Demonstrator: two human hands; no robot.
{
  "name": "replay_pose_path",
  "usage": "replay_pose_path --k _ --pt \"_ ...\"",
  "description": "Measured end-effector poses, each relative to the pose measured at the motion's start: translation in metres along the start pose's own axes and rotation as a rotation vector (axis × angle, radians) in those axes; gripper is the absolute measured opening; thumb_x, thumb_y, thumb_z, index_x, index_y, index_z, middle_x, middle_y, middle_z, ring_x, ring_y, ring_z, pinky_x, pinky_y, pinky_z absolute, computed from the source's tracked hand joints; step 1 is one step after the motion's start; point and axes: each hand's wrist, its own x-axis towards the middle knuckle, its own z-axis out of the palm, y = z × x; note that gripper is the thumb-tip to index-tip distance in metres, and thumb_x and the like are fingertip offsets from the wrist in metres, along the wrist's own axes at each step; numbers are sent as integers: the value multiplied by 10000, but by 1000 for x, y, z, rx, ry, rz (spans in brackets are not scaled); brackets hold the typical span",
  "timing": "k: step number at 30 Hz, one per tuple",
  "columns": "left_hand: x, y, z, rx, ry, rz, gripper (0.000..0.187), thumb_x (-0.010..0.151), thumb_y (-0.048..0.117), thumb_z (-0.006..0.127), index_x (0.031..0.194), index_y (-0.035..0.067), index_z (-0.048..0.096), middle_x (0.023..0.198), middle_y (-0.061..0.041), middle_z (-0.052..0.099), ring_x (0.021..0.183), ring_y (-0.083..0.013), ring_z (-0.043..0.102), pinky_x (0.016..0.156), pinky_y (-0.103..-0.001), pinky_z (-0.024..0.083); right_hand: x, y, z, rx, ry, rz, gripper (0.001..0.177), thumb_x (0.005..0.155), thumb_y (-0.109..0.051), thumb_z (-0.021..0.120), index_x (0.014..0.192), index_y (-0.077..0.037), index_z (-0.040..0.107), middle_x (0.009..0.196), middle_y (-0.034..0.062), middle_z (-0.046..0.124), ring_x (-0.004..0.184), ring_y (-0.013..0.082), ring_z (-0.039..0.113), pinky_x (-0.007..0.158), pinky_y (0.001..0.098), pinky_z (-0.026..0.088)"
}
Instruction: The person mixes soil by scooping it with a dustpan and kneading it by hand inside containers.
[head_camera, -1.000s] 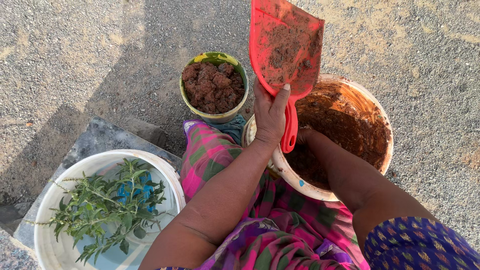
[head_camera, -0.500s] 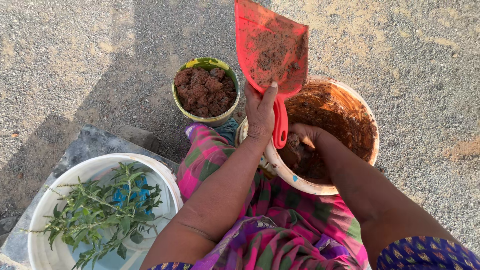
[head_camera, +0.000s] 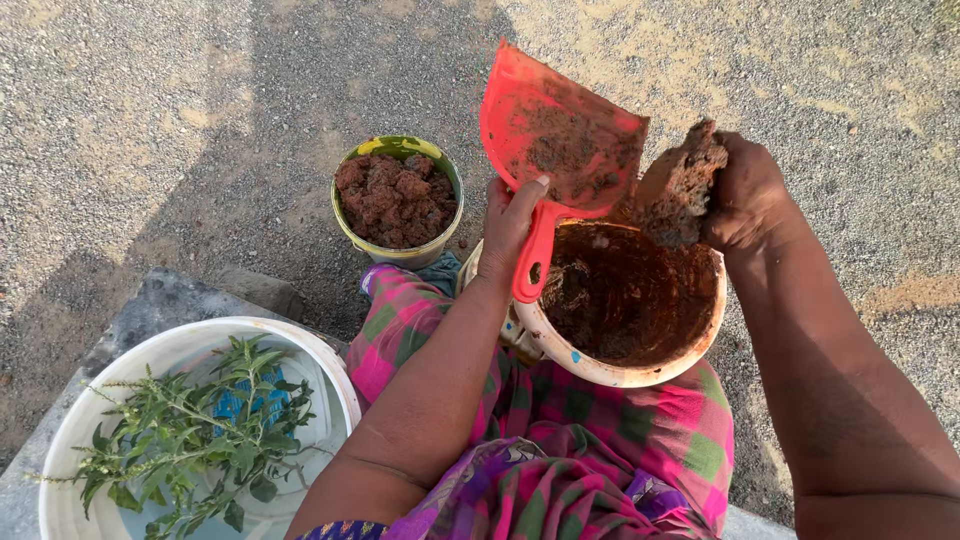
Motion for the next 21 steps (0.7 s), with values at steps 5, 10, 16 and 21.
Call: replay_pose_path --k 5,10,16,21 --pt "-6 9 8 176 -44 -76 471 894 203 707 1276 39 486 1114 -101 620 932 -164 631 795 -341 542 34 -7 27 -447 105 -264 538 1092 -314 200 1208 31 596 991 219 692 860 313 622 790 437 525" --pt "-2 9 0 55 -99 -115 430 870 191 650 1274 121 518 1135 -44 597 932 -196 659 711 -386 631 17 38 88 -696 71 -598 308 1047 -171 514 1226 35 656 1060 148 742 936 193 692 811 350 560" --pt "24 -12 -20 17 -56 -133 383 875 147 631 1236 103 513 1121 -83 579 877 -238 673 683 -446 665 -22 18 97 -622 -20 -326 254 938 -21 646 1189 -26 682 1027 144 756 868 174 751 790 329 662" --pt "17 -8 -17 26 -66 -133 447 863 156 640 1289 106 514 1141 -98 573 865 -211 694 689 -437 670 -11 13 72 -416 -106 -591 250 938 95 627 1168 15 685 1088 145 754 970 185 752 868 343 668"
